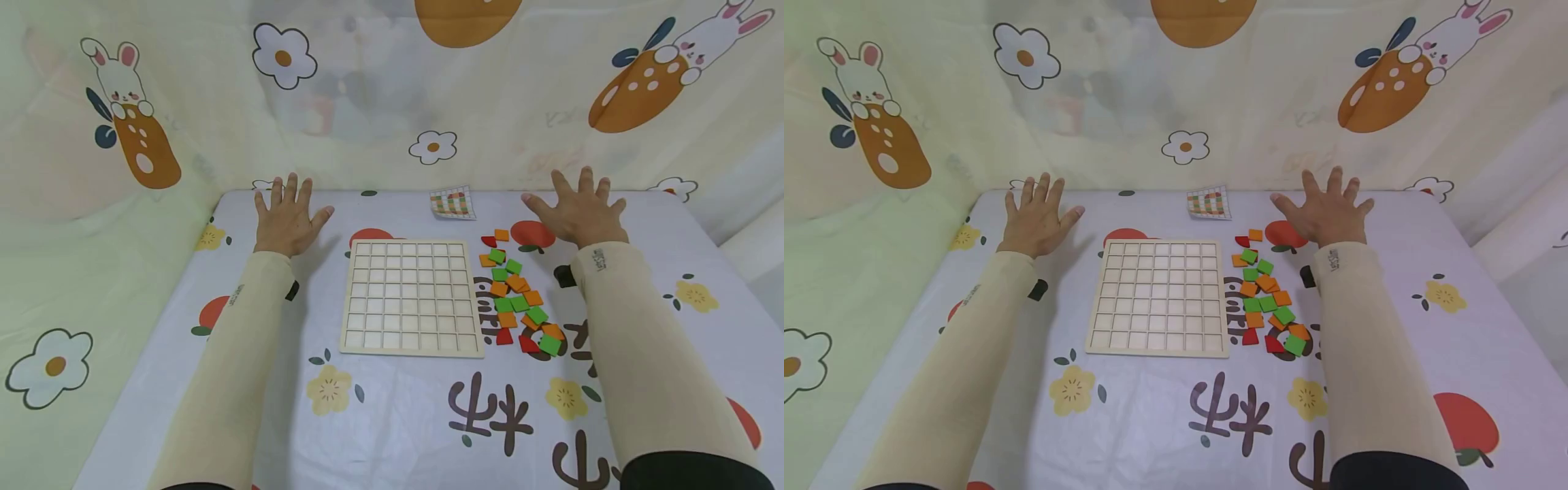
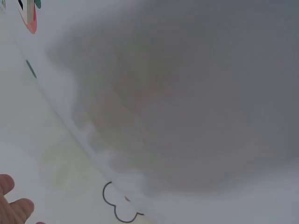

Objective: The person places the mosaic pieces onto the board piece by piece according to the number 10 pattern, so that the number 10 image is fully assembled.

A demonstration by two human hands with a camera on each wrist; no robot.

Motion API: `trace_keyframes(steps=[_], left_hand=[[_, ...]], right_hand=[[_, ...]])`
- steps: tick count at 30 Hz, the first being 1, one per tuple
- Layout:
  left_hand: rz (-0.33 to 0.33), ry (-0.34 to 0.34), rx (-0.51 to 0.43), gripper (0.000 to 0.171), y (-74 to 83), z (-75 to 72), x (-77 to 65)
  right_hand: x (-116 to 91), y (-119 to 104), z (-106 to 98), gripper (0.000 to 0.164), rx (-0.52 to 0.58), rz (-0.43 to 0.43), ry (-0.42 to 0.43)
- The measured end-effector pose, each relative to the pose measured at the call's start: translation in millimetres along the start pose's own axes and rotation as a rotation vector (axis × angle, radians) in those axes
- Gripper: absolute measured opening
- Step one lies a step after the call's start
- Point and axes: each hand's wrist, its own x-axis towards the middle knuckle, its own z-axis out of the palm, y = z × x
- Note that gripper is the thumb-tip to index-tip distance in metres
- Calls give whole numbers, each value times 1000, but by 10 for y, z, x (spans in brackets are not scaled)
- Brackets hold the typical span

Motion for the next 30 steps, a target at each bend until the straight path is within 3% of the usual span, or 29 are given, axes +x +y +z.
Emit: trace_keyframes(steps=[8, 13, 17, 21, 26, 30], left_hand=[[-3, -3, -34, 85, -3, 16, -10], [-12, -28, -198, 85, -5, 29, -64], [-38, -96, -350, 83, 25, 45, -107], [-76, -187, -458, 67, 104, 62, -163], [-86, -294, -562, 45, 226, 103, -258], [-104, -351, -631, 37, 325, 168, -334]], right_hand=[[19, -7, 37, 105, 18, -6, -6], [72, -72, 105, 94, 85, -32, -8], [96, -173, 158, 74, 136, -70, -56], [97, -304, 220, 55, 148, -101, -139], [82, -460, 302, 43, 129, -146, -195], [66, -499, 352, 37, 132, -156, -216]])
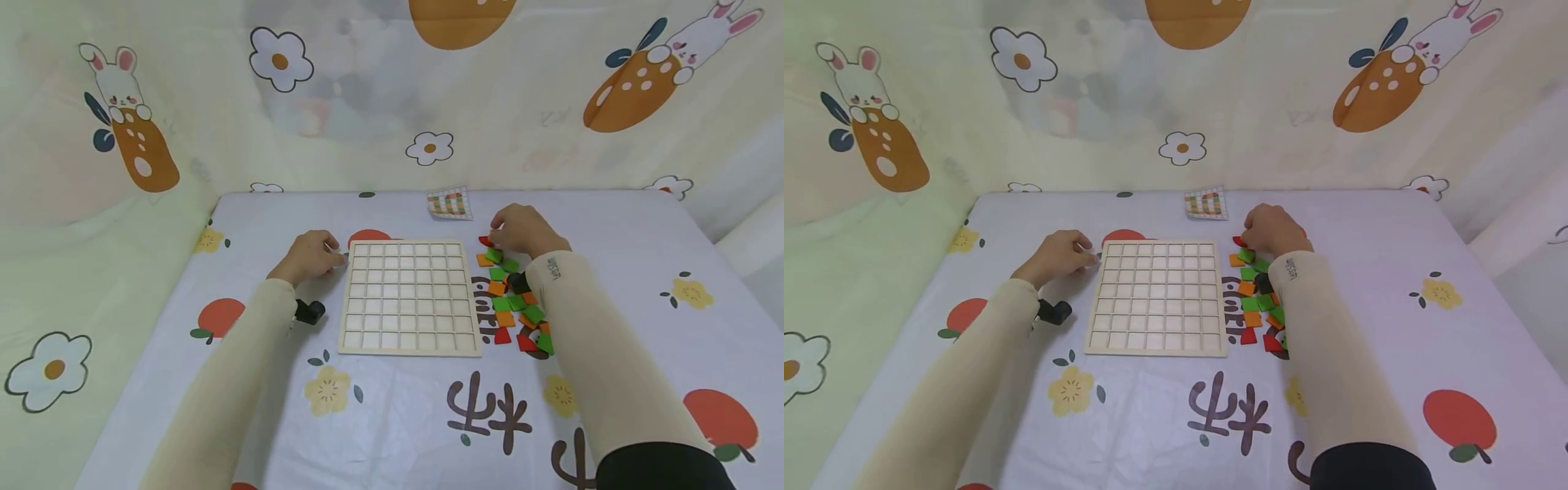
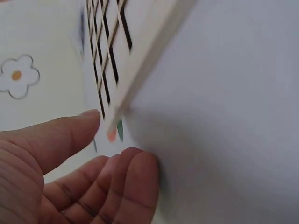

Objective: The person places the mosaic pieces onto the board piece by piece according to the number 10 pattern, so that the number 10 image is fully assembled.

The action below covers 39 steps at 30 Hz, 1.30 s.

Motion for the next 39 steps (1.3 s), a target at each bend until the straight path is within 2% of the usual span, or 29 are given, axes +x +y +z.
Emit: trace_keyframes(steps=[9, 17, 26, 32, 35, 39], left_hand=[[-44, -74, -135, 35, 36, 194, -154], [-45, -51, -150, 35, 85, 253, -269], [-67, -52, -180, 37, 50, 273, -283], [-56, -46, -199, 40, 26, 293, -293], [-52, -40, -217, 40, 18, 302, -294], [-41, -32, -223, 40, 2, 300, -287]], right_hand=[[21, -44, 66, 35, 5, -2, -51], [83, -40, 104, 19, 4, -20, -16], [80, -67, 50, 21, -5, -13, -56], [101, -68, 16, 19, 24, 66, -114], [120, -41, 26, 18, 41, 85, -111], [123, 0, 57, 17, 104, 61, -88]])
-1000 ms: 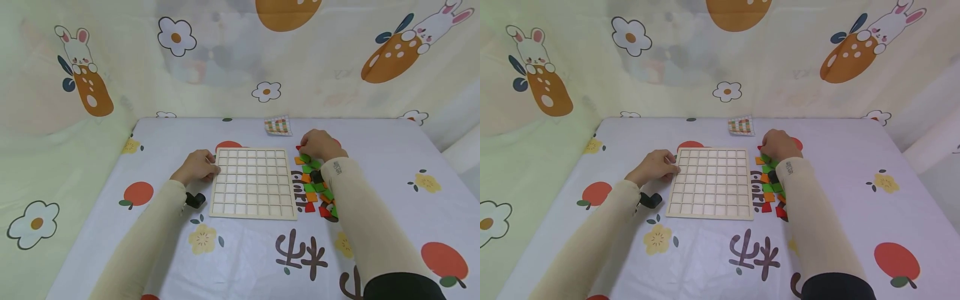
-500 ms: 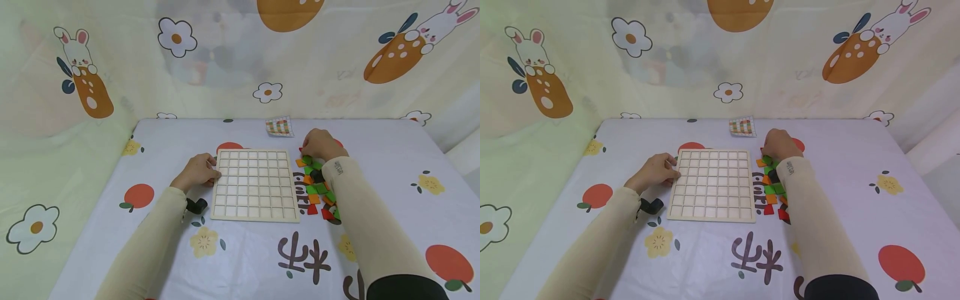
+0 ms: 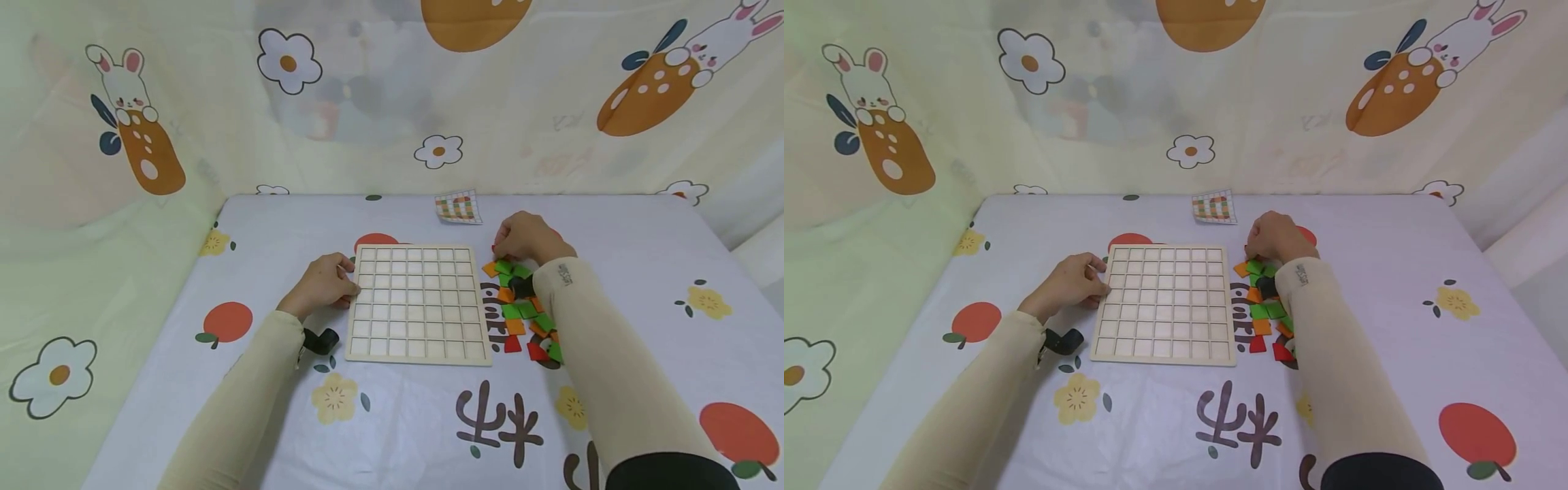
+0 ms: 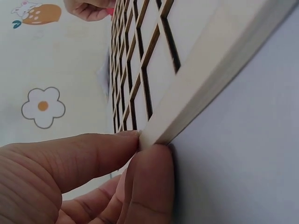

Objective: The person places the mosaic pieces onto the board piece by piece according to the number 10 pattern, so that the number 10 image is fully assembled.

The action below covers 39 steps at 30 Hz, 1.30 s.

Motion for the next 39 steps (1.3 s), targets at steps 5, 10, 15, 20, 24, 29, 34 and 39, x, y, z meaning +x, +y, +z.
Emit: trace_keyframes(steps=[5, 10, 15, 20, 24, 29, 34, 39], left_hand=[[13, 1, -8, 40, -15, -6, 0], [11, -2, -16, 40, -15, -2, -9], [6, -3, -20, 40, -11, 2, -8], [-5, -12, -30, 41, -14, -3, -3], [-13, -15, -41, 41, -23, -7, 11], [-10, -17, -42, 41, -40, -13, 21], [-17, -14, -45, 41, -29, -6, 12], [-24, -10, -47, 40, -22, 2, 1]], right_hand=[[-15, 37, 57, 26, 145, -37, 36], [-36, 76, 92, 28, 313, -56, 49], [-96, 82, 120, 29, 472, -41, 33], [-165, 24, 203, 33, 660, -34, 0], [-206, -45, 279, 36, 787, -3, -58], [-246, -134, 366, 39, 862, 50, -90], [-300, -250, 447, 40, 939, 91, -101], [-335, -366, 528, 39, 902, 118, -81]])
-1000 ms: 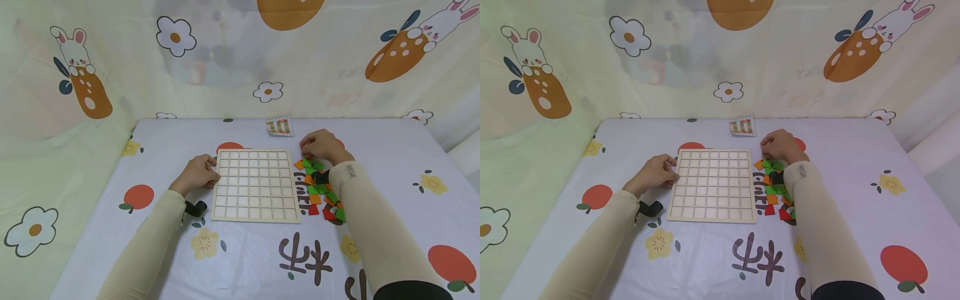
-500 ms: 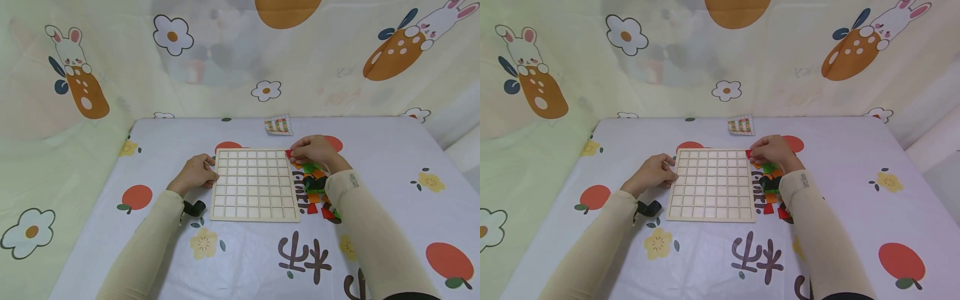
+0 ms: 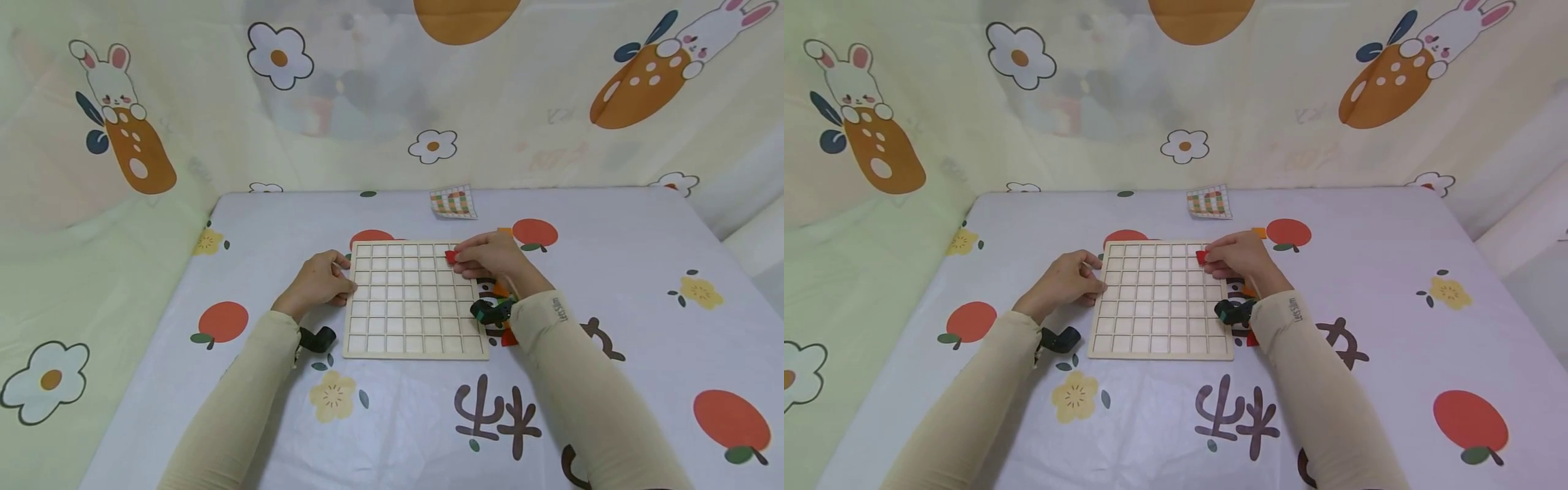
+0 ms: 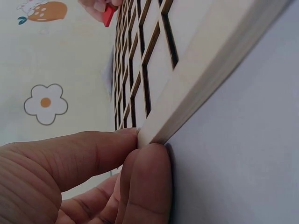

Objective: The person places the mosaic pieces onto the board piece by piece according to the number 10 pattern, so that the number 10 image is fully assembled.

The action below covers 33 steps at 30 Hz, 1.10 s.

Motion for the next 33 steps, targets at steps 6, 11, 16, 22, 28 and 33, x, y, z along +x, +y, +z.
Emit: trace_keyframes(steps=[6, 11, 16, 22, 28, 33], left_hand=[[7, -5, -18, 40, -6, -1, -7], [11, 3, -1, 40, -4, 10, 1], [12, 9, 9, 40, -3, 11, -6], [18, 8, 8, 41, 12, 2, -31], [19, 6, 0, 41, 2, 4, -15], [18, 6, -8, 41, -19, 4, 1]], right_hand=[[-6, 0, 118, 35, -71, 10, 59], [-8, 0, 155, 33, -71, 12, 90], [3, 6, 180, 30, -56, 15, 117], [15, -1, 195, 29, -60, 35, 133], [24, -16, 217, 26, -88, 47, 139], [21, -19, 235, 24, -111, 43, 136]])
